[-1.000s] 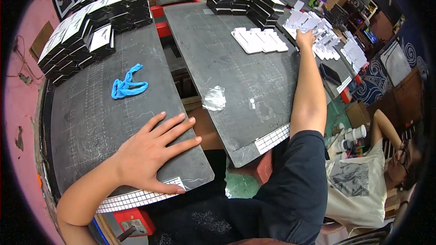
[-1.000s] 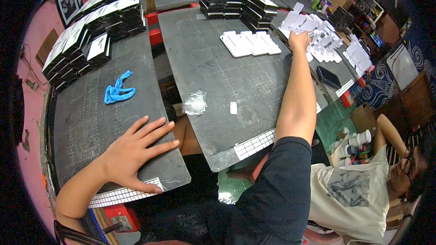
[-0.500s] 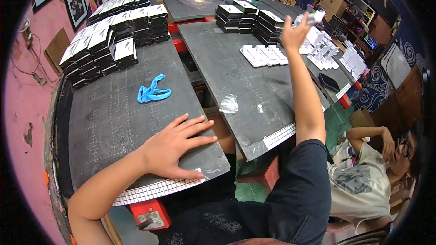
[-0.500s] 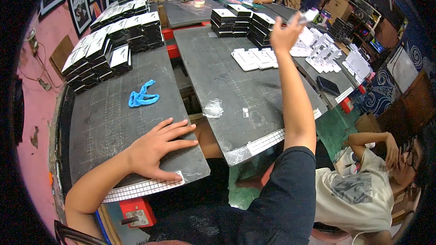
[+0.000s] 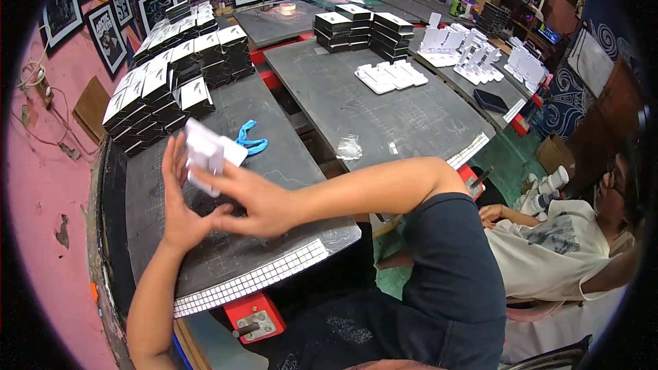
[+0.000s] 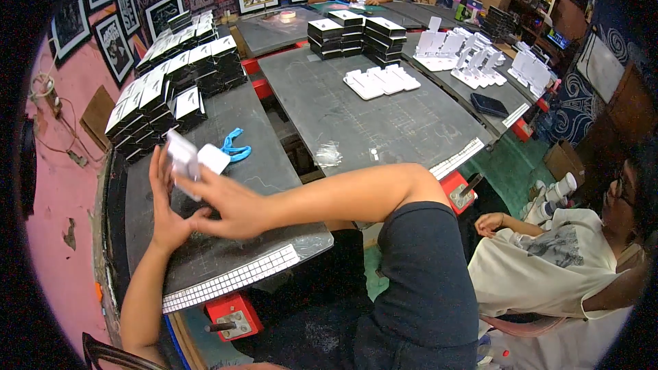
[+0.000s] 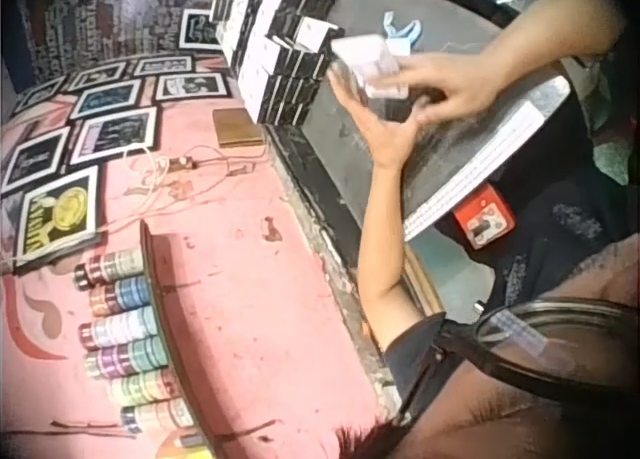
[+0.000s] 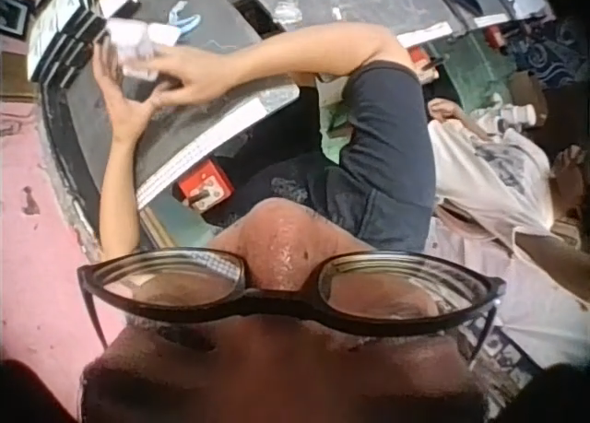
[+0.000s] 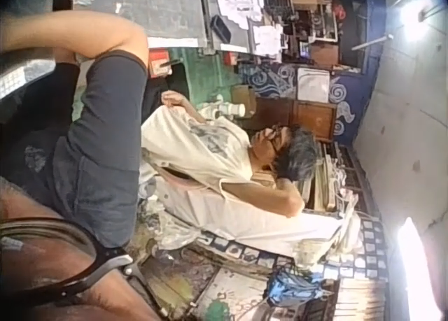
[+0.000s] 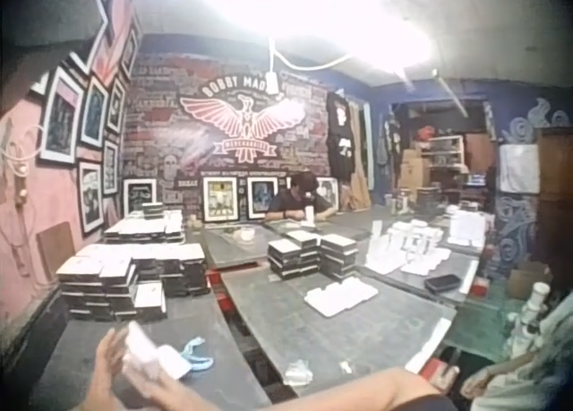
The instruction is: Peeling small logo stickers and sticking them onto plastic phone stands.
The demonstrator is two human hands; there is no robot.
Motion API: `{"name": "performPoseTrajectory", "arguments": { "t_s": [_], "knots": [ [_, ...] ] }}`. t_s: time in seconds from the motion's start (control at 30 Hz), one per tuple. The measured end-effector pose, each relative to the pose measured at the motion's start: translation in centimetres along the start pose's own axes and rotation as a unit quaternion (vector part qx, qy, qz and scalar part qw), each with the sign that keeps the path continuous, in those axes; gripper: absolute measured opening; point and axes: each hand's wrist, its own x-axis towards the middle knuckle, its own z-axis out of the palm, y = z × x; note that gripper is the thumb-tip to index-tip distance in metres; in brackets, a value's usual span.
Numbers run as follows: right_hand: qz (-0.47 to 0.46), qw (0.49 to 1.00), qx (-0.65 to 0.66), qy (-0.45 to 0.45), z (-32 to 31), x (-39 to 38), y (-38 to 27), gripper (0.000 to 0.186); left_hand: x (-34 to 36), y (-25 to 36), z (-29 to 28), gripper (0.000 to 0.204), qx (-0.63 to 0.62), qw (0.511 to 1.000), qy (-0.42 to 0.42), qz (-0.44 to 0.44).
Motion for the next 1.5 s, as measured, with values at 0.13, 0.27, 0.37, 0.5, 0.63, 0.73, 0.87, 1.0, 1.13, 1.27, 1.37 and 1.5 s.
{"name": "performPoseTrajectory", "arguments": {
  "t_s": [0.13,0.27,0.37,0.5,0.63,0.73,0.87,1.0,1.13,1.27,1.37,1.5],
  "knots": [
    [0.027,0.99,0.043,-0.134,0.1,-0.3,-0.7,0.086,-0.6,-0.4,-0.4,0.135,-0.06,0.997,-0.049,-0.021],
    [-0.004,0.989,0.018,-0.148,-0.6,-0.4,-0.7,0.084,-0.1,-0.3,0.1,0.13,-0.061,0.993,-0.073,-0.071],
    [-0.088,0.996,-0.016,-0.024,0.0,-0.3,-0.6,0.084,-0.5,0.0,0.0,0.13,-0.11,0.992,-0.012,-0.053],
    [-0.061,0.998,0.009,-0.027,-0.1,-0.7,-0.5,0.089,-0.2,1.2,-0.7,0.126,-0.018,1.0,0.024,0.009],
    [-0.035,0.997,0.025,-0.06,-0.1,-1.2,-0.6,0.091,-0.5,1.4,-0.2,0.11,0.008,0.998,0.035,-0.046],
    [-0.045,0.998,0.039,-0.004,0.2,-0.4,-0.3,0.088,-0.1,1.3,-0.6,0.106,0.05,0.998,0.036,0.005],
    [-0.008,0.994,-0.076,0.079,-0.1,-0.2,0.1,0.076,-0.3,0.4,-2.6,0.107,-0.105,0.993,0.013,-0.046],
    [0.063,0.978,-0.165,-0.112,-0.8,-0.4,0.8,0.048,0.1,-0.3,-4.2,0.117,-0.121,0.986,-0.074,-0.082],
    [0.059,0.986,-0.137,-0.075,-1.1,-0.7,1.5,0.056,0.8,-0.9,-4.9,0.112,-0.072,0.986,-0.139,-0.06],
    [0.085,0.991,-0.088,-0.061,-1.3,-0.1,0.9,0.059,0.5,-1.1,-6.0,0.123,0.017,0.977,-0.204,-0.061],
    [0.098,0.987,-0.099,-0.077,-1.4,-0.2,1.5,0.056,0.6,-1.3,-6.0,0.118,0.041,0.968,-0.228,-0.1],
    [0.087,0.982,-0.131,-0.1,-1.4,-0.1,1.0,0.056,0.7,-1.0,-5.9,0.104,0.037,0.964,-0.237,-0.117]
  ]
}}
